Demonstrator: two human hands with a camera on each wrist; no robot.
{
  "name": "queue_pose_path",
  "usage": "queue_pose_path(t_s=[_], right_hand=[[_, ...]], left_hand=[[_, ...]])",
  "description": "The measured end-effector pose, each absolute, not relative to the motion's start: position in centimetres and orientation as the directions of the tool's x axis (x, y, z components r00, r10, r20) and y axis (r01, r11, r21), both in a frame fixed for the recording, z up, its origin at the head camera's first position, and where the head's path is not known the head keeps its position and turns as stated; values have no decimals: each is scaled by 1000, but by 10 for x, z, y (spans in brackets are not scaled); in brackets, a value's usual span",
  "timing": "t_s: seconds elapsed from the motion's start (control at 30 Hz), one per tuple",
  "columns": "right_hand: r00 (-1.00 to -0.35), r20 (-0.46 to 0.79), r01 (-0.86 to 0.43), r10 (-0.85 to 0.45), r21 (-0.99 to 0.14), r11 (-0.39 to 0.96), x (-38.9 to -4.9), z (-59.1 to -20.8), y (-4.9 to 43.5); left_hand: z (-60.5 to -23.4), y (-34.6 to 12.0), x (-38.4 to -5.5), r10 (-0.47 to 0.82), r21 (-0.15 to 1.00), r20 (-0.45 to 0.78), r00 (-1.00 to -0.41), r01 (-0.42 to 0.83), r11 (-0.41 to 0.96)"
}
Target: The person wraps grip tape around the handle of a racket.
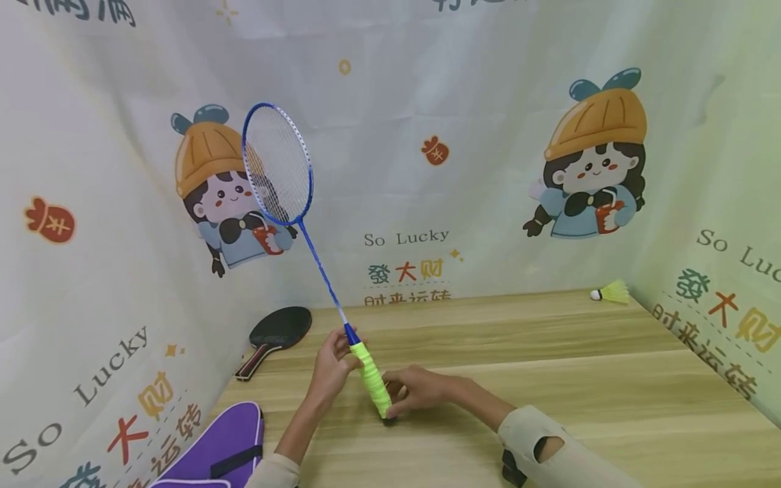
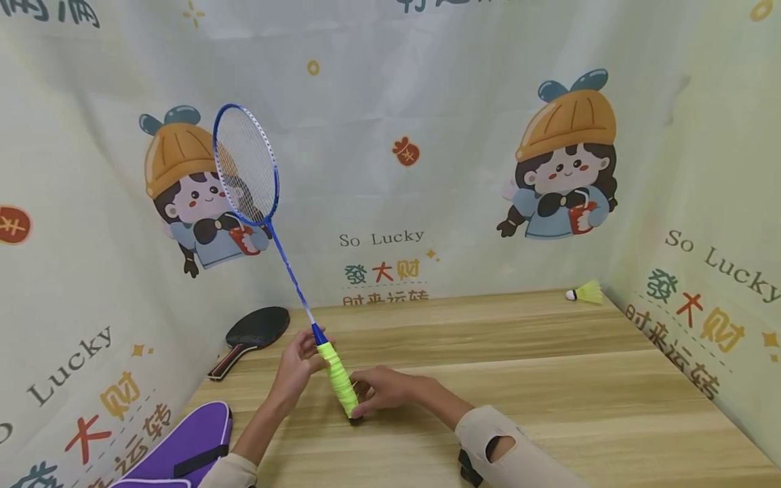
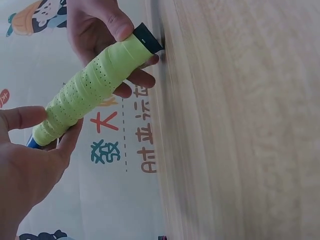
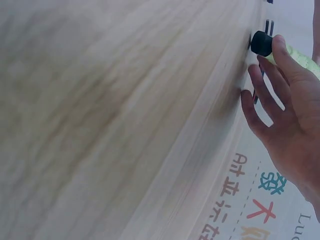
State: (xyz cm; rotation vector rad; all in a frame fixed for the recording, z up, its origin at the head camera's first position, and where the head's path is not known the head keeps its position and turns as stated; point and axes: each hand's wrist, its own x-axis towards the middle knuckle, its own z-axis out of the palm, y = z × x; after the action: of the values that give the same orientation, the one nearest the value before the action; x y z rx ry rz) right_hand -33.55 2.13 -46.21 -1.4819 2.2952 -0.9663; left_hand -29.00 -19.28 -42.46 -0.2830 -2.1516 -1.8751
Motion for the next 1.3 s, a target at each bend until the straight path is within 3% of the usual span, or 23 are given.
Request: queue_pose_path(t_s=[0.27, 0.6, 0.87, 1.3], right_hand=[[-503, 102, -635, -858, -717, 287, -334, -462, 19], [-452, 158, -751, -878, -599, 279, -340, -461, 32], [-500, 171, -719, -849, -628, 297, -339, -457, 40], [-599, 177, -678, -781, -631, 376, -336, -448, 49]], left_hand=[[-426, -190, -292, -56, 913, 358, -932, 337, 228], [-431, -186, -295, -78, 903, 355, -932, 319, 288], [-417, -176, -290, -78, 907, 354, -932, 322, 272], [-433, -166, -303, -35, 882, 415, -909, 393, 259]])
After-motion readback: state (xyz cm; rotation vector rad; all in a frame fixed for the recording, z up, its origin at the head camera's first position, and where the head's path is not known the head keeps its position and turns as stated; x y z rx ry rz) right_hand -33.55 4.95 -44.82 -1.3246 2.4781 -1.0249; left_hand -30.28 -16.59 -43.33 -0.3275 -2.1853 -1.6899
